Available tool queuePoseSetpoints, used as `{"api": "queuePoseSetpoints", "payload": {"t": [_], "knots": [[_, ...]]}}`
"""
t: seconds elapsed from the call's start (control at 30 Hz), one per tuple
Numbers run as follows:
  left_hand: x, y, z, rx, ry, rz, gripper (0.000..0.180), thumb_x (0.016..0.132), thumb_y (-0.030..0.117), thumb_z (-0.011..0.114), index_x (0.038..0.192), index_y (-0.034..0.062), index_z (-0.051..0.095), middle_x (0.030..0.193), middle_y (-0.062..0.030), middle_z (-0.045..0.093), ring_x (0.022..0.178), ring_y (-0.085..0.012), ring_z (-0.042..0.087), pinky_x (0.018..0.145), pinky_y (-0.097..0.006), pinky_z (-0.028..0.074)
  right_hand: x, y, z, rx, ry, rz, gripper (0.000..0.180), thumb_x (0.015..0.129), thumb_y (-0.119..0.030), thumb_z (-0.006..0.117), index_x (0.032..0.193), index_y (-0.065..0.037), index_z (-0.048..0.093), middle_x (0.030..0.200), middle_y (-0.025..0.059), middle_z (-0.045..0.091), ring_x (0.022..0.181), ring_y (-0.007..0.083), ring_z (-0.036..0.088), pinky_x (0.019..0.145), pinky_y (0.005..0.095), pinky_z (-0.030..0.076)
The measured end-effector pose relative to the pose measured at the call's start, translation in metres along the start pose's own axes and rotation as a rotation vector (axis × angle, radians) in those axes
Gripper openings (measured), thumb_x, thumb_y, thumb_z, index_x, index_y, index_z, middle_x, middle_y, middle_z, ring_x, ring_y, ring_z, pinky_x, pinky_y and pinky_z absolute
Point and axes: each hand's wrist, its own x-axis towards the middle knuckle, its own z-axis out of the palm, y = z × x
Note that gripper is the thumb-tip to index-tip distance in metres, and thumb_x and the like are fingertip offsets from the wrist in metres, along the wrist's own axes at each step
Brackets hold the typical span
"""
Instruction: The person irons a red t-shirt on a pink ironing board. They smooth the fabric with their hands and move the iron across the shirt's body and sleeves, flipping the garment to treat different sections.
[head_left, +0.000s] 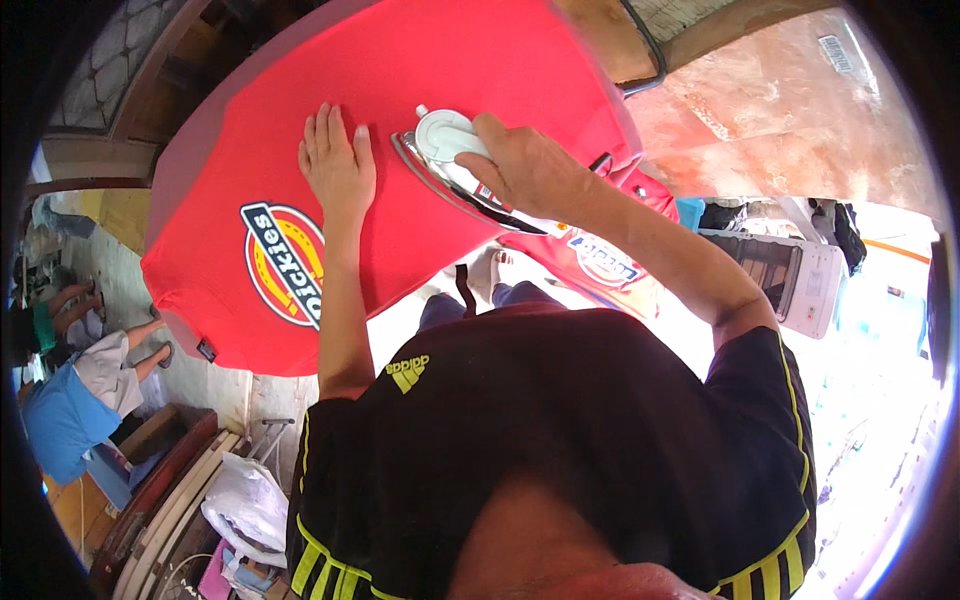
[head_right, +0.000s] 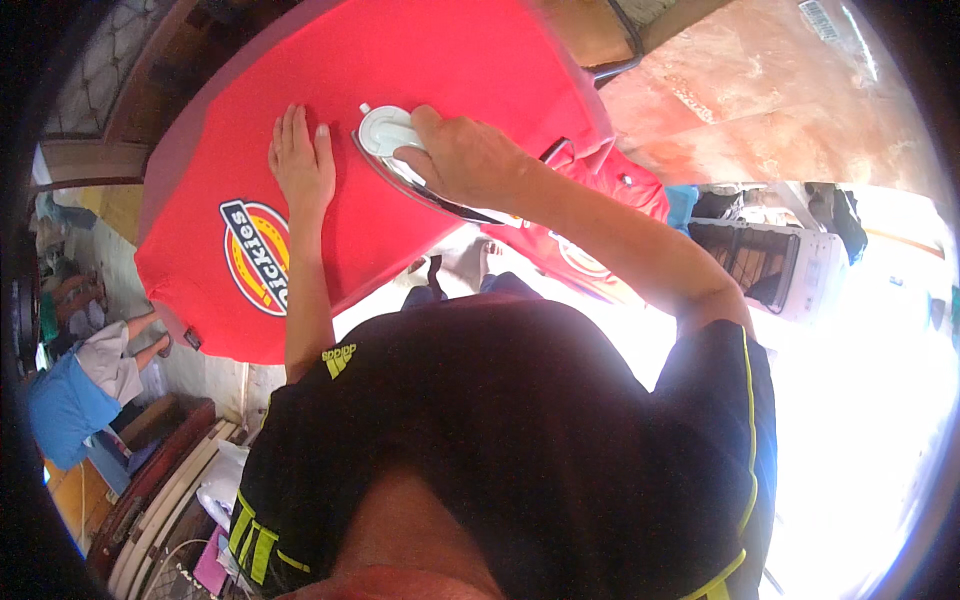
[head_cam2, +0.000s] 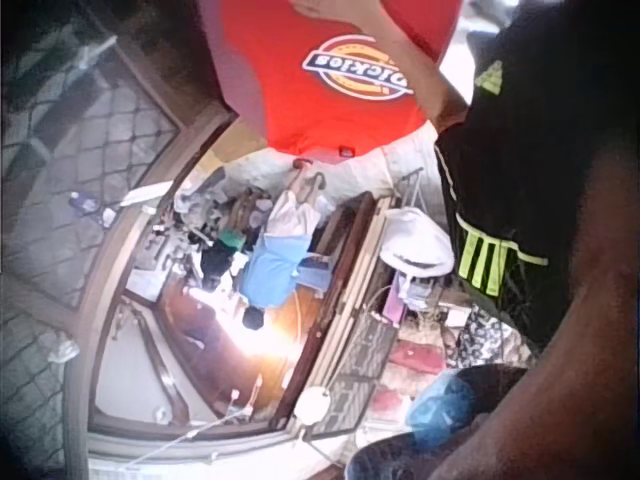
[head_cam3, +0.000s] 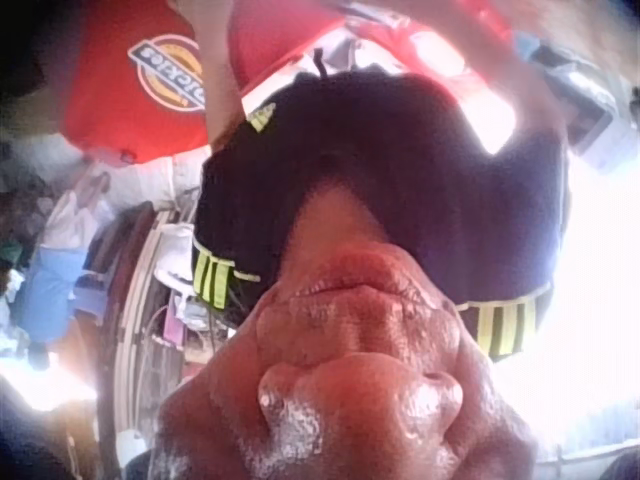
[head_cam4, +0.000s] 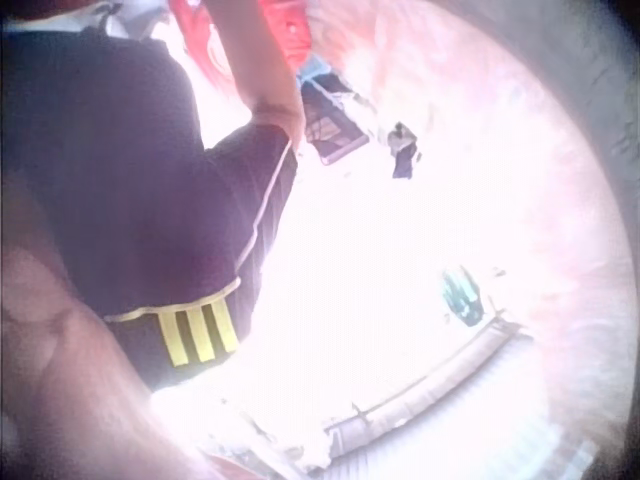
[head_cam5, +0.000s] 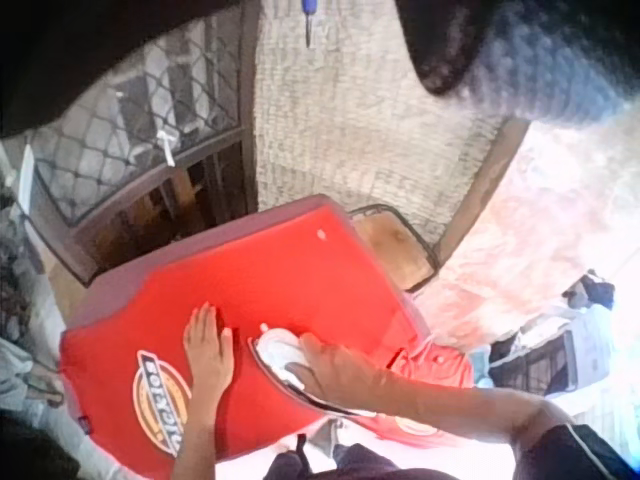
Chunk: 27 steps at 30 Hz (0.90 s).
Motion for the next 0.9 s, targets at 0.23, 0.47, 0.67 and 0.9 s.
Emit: {"api": "queuePoseSetpoints", "payload": {"t": [0.23, 0.47, 0.67, 0.9], "knots": [[-0.072, 0.077, -0.03, 0.205, -0.19, -0.014, 0.071, 0.097, 0.049, 0.05, 0.15, 0.0047, 0.034, 0.16, -0.0191, 0.023, 0.146, -0.0437, 0.021, 0.113, -0.063, 0.019, 0.028, 0.116, -0.046, -0.42, 0.17, -0.2, 0.042, 0.096, -0.034, 0.058, 0.119, 0.0, 0.055, 0.087, 0.0257, 0.064, 0.08, 0.0409, 0.067, 0.073, 0.0502, 0.054], [-0.141, 0.126, -0.044, 0.122, -0.212, -0.065, 0.069, 0.091, 0.039, 0.06, 0.148, 0.0068, 0.038, 0.158, -0.0173, 0.028, 0.146, -0.0438, 0.022, 0.113, -0.061, 0.017, 0.049, 0.216, -0.13, -0.386, 0.267, 0.055, 0.056, 0.097, -0.046, 0.05, 0.123, 0.002, 0.056, 0.103, 0.0322, 0.064, 0.099, 0.0446, 0.064, 0.085, 0.0507, 0.051], [-0.217, 0.153, -0.047, -0.492, -0.323, -0.226, 0.038, 0.084, 0.004, 0.066, 0.122, 0.0082, 0.063, 0.113, -0.0144, 0.062, 0.107, -0.0344, 0.059, 0.088, -0.042, 0.049, 0.097, 0.274, -0.161, -0.267, 0.281, 0.288, 0.069, 0.095, -0.054, 0.046, 0.129, 0.006, 0.052, 0.119, 0.036, 0.059, 0.115, 0.0502, 0.056, 0.1, 0.052, 0.043], [-0.251, 0.127, 0.0, -1.238, 0.031, -1.285, 0.064, 0.092, 0.012, 0.064, 0.149, 0.0087, 0.036, 0.135, -0.0086, 0.053, 0.102, -0.0123, 0.055, 0.087, -0.03, 0.044, 0.122, 0.319, -0.15, -0.184, 0.342, 0.291, 0.063, 0.097, -0.055, 0.045, 0.116, 0.004, 0.058, 0.097, 0.026, 0.065, 0.096, 0.0372, 0.065, 0.086, 0.0455, 0.048]]}}
